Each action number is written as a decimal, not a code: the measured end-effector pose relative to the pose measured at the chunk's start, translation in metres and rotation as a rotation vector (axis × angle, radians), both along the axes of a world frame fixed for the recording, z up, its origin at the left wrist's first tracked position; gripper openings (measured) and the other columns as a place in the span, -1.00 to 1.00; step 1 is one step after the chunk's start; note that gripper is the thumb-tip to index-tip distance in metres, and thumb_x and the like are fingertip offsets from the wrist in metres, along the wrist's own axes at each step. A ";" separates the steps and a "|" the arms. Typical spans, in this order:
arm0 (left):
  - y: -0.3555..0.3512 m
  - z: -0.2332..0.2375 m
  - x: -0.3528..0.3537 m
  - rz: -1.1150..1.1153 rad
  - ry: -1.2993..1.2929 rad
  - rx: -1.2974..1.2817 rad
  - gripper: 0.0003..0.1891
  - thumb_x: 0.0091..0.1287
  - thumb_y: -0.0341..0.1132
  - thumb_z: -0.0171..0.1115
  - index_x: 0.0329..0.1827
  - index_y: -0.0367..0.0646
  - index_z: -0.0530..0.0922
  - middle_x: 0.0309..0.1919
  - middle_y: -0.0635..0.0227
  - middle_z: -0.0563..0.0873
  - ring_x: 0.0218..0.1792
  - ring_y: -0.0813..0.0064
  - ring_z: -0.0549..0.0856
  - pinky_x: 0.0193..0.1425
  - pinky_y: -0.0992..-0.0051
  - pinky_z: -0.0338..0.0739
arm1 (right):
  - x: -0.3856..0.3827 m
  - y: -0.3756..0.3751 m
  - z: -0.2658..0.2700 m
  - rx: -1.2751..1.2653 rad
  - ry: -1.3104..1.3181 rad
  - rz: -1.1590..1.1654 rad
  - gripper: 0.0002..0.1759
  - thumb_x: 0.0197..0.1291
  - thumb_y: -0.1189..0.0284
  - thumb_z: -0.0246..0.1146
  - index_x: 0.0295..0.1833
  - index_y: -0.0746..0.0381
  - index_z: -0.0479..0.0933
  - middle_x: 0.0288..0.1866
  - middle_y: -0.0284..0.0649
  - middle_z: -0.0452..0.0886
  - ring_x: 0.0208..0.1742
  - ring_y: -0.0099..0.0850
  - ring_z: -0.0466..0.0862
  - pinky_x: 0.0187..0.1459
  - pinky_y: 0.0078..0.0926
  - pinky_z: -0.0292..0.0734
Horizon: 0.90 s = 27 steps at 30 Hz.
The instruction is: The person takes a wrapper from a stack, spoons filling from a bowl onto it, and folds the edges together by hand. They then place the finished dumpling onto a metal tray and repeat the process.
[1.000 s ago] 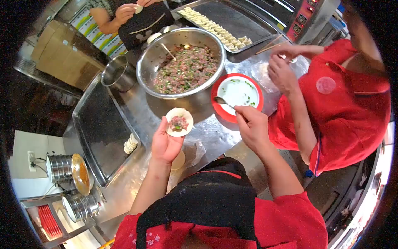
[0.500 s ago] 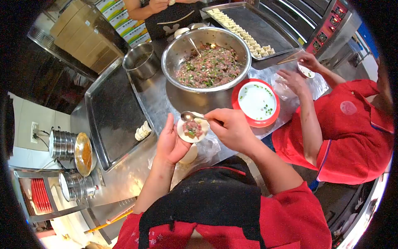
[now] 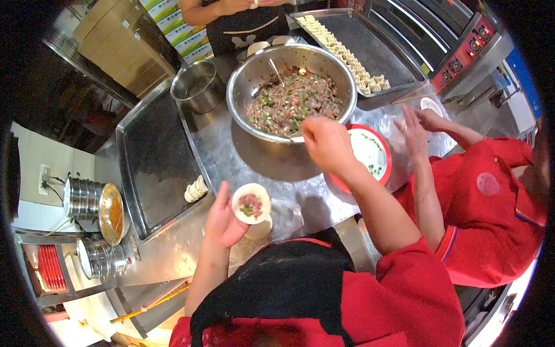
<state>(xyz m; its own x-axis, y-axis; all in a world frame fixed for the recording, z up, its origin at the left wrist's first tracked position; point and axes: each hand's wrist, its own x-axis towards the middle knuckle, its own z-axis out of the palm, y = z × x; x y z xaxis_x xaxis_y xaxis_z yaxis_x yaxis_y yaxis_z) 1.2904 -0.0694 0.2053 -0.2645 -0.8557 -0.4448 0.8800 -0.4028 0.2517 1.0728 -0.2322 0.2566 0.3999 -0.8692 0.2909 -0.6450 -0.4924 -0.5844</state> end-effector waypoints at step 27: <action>0.014 0.034 -0.008 0.286 0.059 -0.300 -0.54 0.53 -0.06 -0.24 0.35 -0.13 0.25 0.24 0.27 0.47 0.27 0.34 0.42 0.37 0.34 0.25 | 0.070 0.103 0.003 -0.356 -0.025 0.662 -0.85 -0.15 0.43 0.28 -0.46 0.21 0.44 -0.46 -0.25 0.47 -0.44 -0.27 0.57 -0.46 -0.33 0.46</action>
